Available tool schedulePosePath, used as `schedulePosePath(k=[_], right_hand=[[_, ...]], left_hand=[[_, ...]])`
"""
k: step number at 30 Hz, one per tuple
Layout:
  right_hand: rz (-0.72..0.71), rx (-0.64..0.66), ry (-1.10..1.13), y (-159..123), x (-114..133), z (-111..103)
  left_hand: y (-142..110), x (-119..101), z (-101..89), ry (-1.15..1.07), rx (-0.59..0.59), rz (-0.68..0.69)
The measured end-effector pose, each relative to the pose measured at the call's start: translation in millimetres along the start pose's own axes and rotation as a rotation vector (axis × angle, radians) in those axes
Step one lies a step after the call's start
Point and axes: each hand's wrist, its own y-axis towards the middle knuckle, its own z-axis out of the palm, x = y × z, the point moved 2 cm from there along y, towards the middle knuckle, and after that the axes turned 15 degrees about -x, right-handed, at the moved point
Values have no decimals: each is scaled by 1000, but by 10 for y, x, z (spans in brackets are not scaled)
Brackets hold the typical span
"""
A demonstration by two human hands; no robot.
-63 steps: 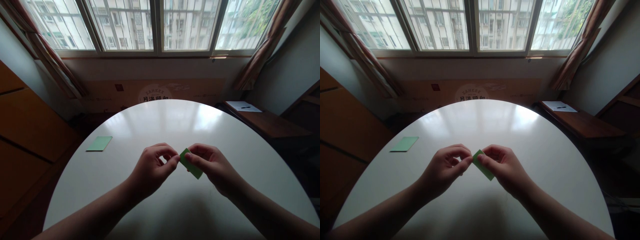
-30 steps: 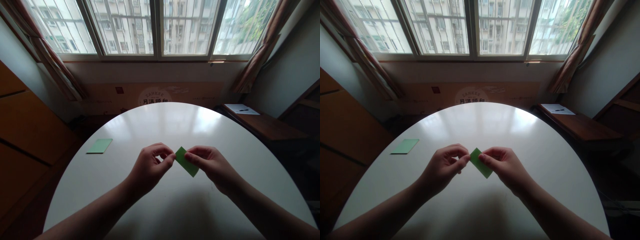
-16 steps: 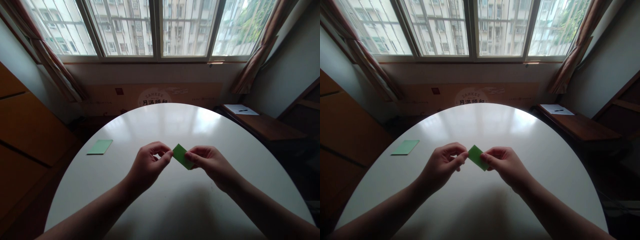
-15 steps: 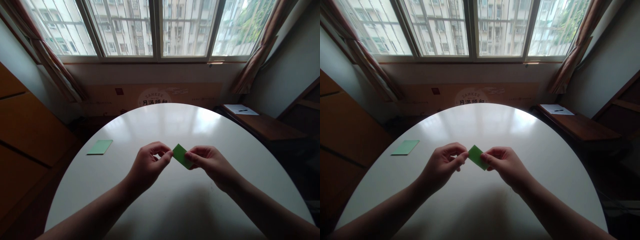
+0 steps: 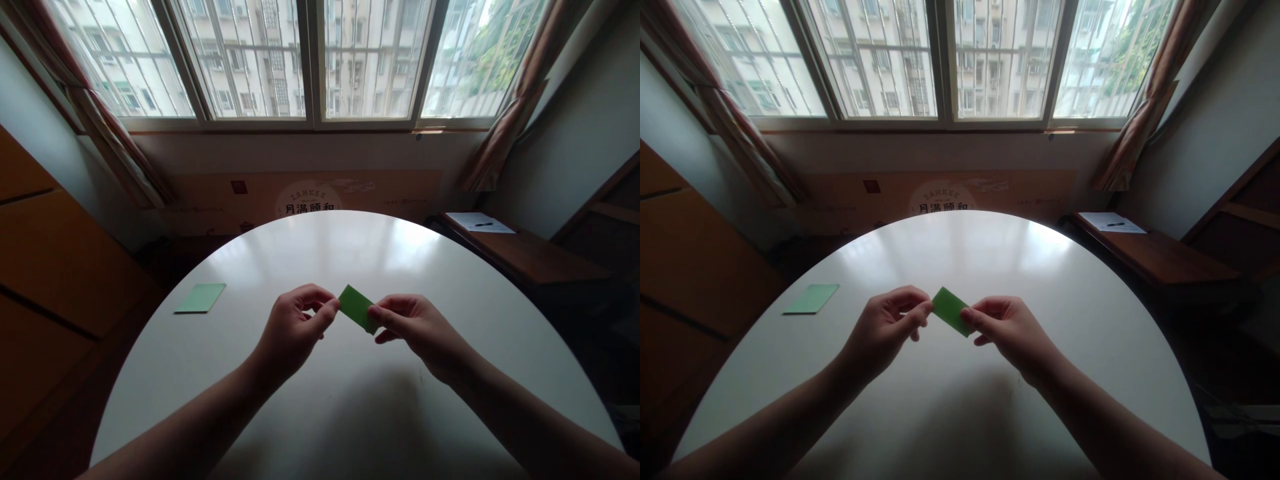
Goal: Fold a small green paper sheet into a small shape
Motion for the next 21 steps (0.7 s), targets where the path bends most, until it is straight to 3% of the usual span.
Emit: schedulePosePath(k=[8, 15, 18, 21], right_hand=[[17, 7, 15, -10, 34, -2], [-54, -156, 117, 33, 45, -37], [-186, -148, 66, 14, 43, -31], [-416, -98, -35, -41, 64, -5]], left_hand=[[11, -23, -4, -37, -13, -61], [53, 43, 4, -369, -32, -488], [42, 82, 23, -471, 21, -650], [7, 105, 48, -513, 98, -762]])
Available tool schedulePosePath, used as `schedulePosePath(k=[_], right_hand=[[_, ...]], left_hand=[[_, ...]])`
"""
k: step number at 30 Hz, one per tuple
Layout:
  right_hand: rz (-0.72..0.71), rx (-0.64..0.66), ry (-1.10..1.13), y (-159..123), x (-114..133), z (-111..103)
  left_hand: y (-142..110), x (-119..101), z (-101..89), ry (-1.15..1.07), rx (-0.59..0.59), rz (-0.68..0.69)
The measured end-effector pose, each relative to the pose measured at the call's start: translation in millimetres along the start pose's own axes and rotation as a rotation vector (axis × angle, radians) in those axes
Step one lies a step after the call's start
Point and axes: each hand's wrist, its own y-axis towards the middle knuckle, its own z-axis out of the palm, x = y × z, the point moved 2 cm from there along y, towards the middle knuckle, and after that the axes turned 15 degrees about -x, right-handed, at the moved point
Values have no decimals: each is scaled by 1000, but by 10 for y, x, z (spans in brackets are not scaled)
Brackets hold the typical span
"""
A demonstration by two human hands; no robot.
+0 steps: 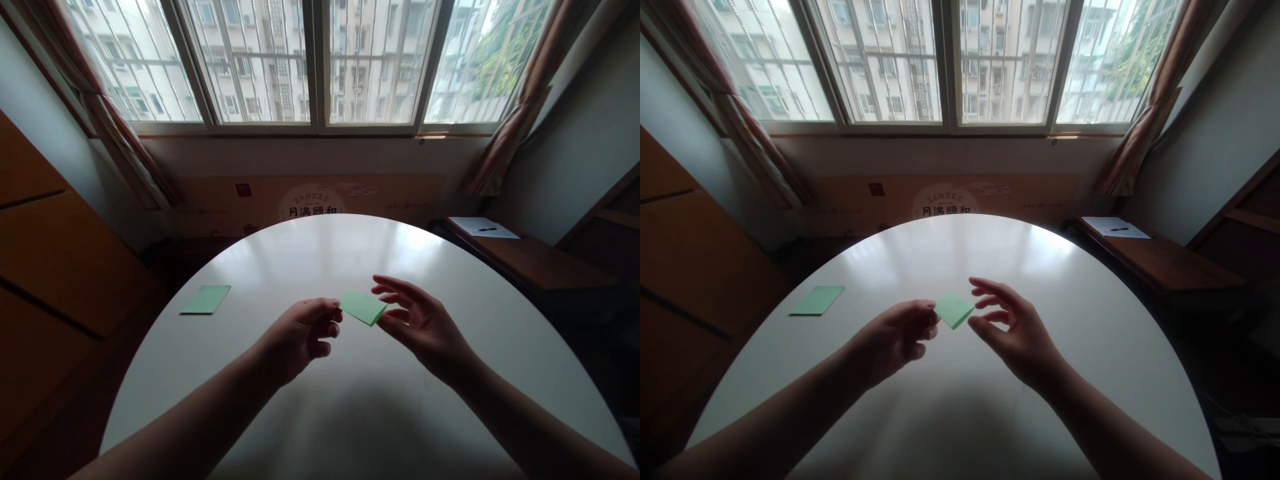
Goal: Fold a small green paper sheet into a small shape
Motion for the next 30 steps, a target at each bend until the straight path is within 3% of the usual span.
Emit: schedulePosePath(k=[4, 7, 9, 11, 14, 16, 18, 20, 30], right_hand=[[-238, 62, -37, -34, 81, 14], [-274, 81, -25, -42, 131, 15], [-193, 48, 9, -43, 140, 10], [-5, -10, 72, -40, 117, 2], [313, -58, 151, -44, 55, -2], [414, -45, 162, -54, 33, 9], [438, -10, 167, -75, 34, 34], [433, 34, 169, -108, 52, 68], [375, 97, 167, -213, 137, 146]], left_hand=[[-26, 35, 14, 60, 41, -103], [-38, 37, 25, 141, 86, -127], [-41, 38, 31, 253, 141, -122], [-41, 33, 32, 404, 153, -53], [-58, -10, 31, 572, 53, 237], [-103, -47, 44, 615, -1, 452], [-161, -70, 64, 616, -6, 585], [-208, -80, 82, 587, 6, 625], [-280, -50, 114, 512, 33, 602]])
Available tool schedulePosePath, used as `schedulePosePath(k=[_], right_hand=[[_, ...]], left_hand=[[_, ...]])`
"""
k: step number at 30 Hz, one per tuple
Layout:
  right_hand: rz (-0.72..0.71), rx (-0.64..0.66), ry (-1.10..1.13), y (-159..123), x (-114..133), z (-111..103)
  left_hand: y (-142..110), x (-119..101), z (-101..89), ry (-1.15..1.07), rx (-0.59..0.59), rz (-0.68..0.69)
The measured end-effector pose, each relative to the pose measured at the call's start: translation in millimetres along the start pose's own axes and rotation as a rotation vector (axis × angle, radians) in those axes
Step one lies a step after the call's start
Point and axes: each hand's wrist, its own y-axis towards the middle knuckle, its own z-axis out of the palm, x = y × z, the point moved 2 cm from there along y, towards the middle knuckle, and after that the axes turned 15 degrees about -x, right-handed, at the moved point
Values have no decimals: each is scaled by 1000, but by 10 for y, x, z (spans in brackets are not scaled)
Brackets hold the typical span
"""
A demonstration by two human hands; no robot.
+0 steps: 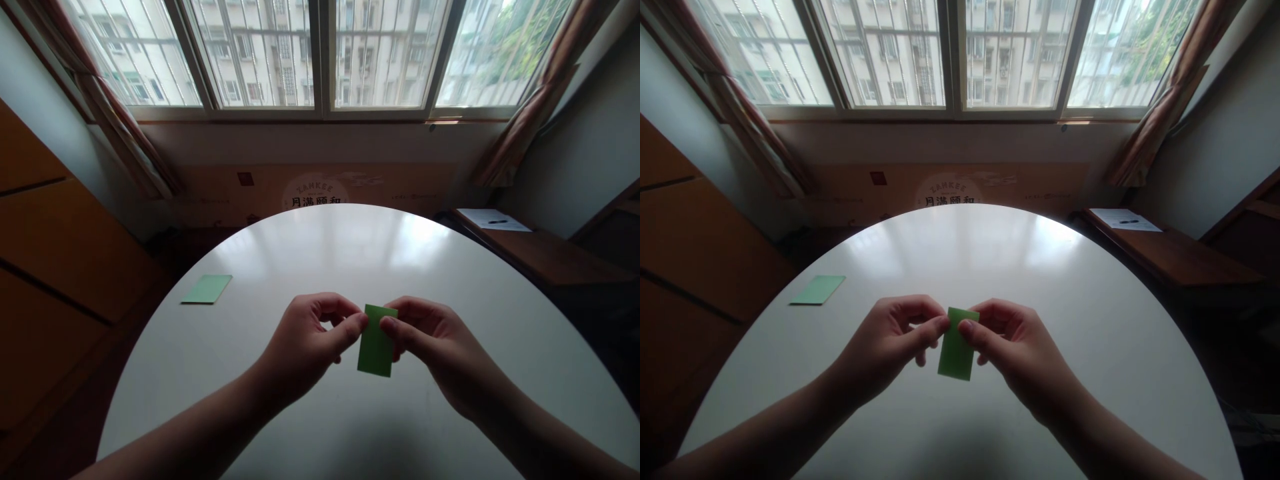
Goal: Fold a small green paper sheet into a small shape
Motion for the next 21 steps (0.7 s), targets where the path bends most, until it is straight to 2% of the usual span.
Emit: schedulePosePath(k=[8, 15, 21], right_hand=[[-4, -16, 46, -17, -2, 10], [40, -32, 45, 9, -27, -16], [41, -27, 65, 14, -16, -3]], left_hand=[[-68, -61, 15, 58, -9, 72], [-22, -28, 0, 43, -50, 126], [-32, -26, 3, 28, -48, 122]])
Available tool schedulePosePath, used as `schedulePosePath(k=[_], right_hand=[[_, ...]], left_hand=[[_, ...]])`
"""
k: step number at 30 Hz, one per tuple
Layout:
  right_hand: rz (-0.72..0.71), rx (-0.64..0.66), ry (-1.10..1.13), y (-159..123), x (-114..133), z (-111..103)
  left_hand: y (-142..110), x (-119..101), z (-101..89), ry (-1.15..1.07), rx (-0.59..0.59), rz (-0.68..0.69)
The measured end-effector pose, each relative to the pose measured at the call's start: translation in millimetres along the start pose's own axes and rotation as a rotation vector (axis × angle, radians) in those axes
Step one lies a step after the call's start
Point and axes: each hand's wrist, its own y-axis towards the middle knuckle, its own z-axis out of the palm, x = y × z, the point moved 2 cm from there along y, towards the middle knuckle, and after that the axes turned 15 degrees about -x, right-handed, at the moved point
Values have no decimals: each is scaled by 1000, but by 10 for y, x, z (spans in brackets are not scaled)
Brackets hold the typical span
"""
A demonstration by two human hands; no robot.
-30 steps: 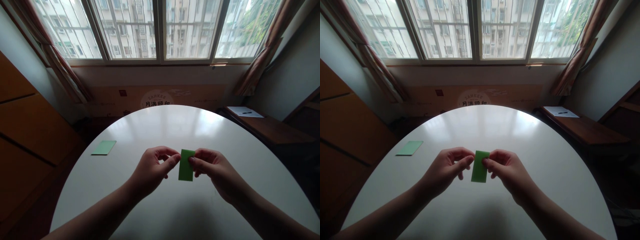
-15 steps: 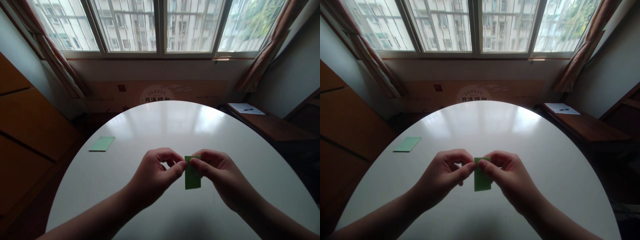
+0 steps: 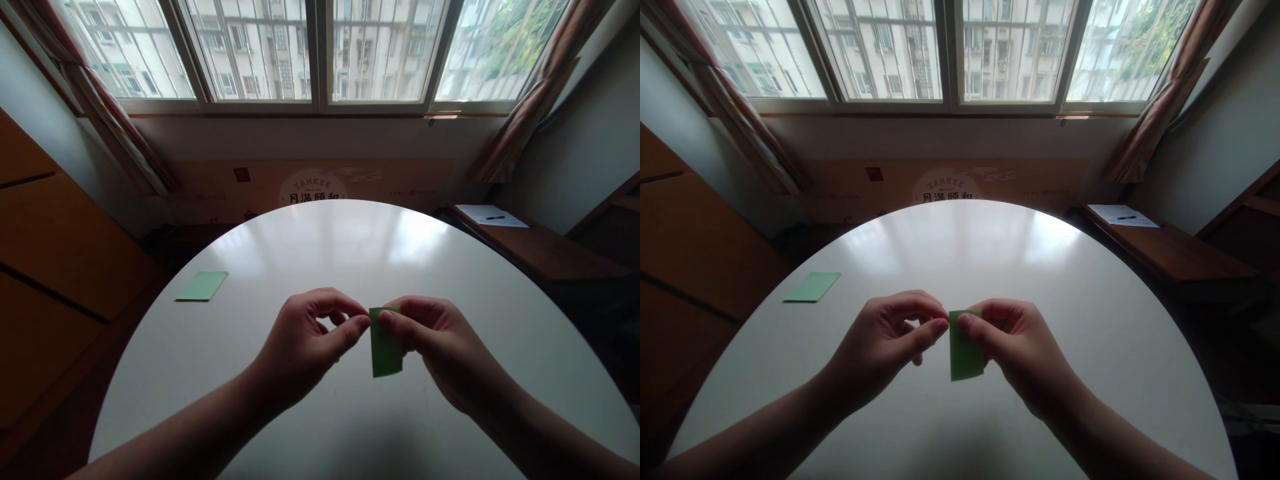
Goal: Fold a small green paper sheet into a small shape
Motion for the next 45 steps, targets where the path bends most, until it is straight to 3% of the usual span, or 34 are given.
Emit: schedulePosePath(k=[45], right_hand=[[-68, 19, -59, -14, 20, -8]], left_hand=[[17, -34, 11, -55, 18, -9]])
